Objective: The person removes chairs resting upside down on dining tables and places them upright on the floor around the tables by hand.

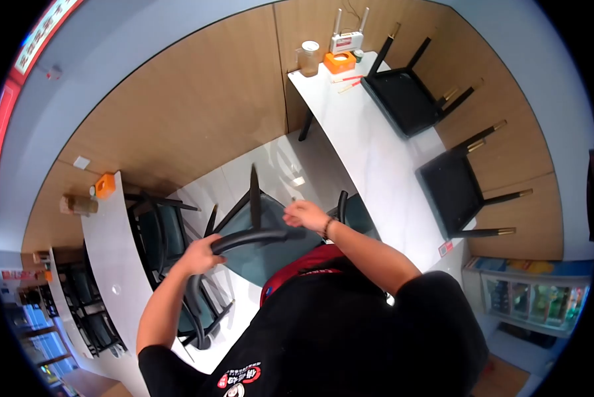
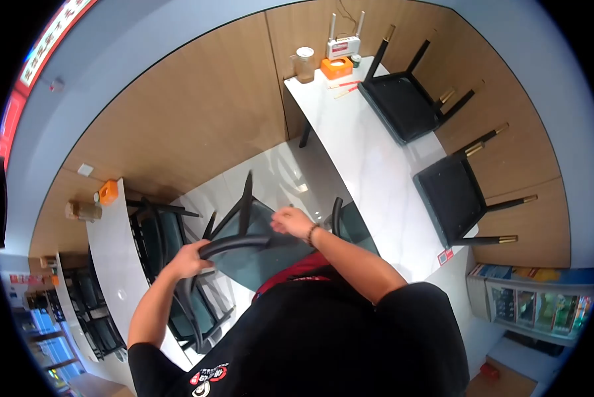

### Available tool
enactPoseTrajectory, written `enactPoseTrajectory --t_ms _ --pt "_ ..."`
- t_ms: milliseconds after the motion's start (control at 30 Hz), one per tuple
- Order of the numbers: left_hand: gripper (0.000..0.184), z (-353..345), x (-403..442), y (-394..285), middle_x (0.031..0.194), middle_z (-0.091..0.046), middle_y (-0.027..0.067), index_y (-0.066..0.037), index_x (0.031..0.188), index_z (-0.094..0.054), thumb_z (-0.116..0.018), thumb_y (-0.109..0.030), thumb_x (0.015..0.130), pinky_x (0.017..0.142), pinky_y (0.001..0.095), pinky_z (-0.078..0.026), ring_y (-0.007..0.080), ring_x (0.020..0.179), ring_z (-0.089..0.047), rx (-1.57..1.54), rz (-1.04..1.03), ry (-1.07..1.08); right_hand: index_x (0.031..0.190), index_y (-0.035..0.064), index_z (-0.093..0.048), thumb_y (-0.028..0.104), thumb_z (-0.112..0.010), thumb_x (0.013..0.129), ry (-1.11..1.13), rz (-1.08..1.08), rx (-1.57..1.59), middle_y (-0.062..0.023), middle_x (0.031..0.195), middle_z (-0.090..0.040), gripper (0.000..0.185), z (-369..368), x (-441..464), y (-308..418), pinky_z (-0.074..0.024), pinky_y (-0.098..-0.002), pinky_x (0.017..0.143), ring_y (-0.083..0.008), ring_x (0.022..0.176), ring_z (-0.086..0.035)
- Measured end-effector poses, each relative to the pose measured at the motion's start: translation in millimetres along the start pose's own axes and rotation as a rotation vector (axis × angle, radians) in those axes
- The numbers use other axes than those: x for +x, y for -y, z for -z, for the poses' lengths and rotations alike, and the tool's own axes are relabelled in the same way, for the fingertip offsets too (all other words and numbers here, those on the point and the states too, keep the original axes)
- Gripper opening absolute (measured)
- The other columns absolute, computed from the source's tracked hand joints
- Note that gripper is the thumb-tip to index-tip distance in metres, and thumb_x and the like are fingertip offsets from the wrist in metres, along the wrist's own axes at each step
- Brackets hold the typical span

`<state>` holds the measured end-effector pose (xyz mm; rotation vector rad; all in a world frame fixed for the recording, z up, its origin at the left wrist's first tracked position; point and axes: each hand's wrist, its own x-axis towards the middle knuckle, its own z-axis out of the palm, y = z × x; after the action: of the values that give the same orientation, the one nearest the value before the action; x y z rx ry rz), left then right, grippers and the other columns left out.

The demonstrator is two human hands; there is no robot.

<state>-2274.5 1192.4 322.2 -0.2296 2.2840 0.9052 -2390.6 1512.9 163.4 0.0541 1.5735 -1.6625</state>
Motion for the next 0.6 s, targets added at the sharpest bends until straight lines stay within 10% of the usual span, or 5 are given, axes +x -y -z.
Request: enactPoseTrajectory --t_ms 333,600 --pt "0.045 -37.2 188.8 -3.8 0.071 -0.056 0.0066 -0.003 0.110 -0.060 -0.066 -0.004 0.065 0.057 0.0350 -0.044 0.0219 0.061 -0.056 -0.505 0.348 -0.004 0.098 0.0007 -0.064 0.018 -0.060 0.094 -0.926 -0.311 0.260 -0.0100 0.082 -0.068 0.019 142.9 -186.8 -245.1 -0.0513 -0.0264 0.058 -0.0153 0.069 -0.064" --pt "0.025 -33.0 302.5 -53.2 0.067 -0.050 0.0061 -0.006 0.098 -0.054 -0.057 -0.002 0.073 0.049 0.0351 -0.045 0.0191 0.054 -0.052 -0.691 0.409 -0.193 0.099 0.0005 -0.064 0.018 -0.056 0.094 -1.042 -0.424 0.552 -0.0101 0.083 -0.068 0.020 150.2 -265.1 -273.8 -0.0514 -0.0277 0.060 -0.0170 0.068 -0.064"
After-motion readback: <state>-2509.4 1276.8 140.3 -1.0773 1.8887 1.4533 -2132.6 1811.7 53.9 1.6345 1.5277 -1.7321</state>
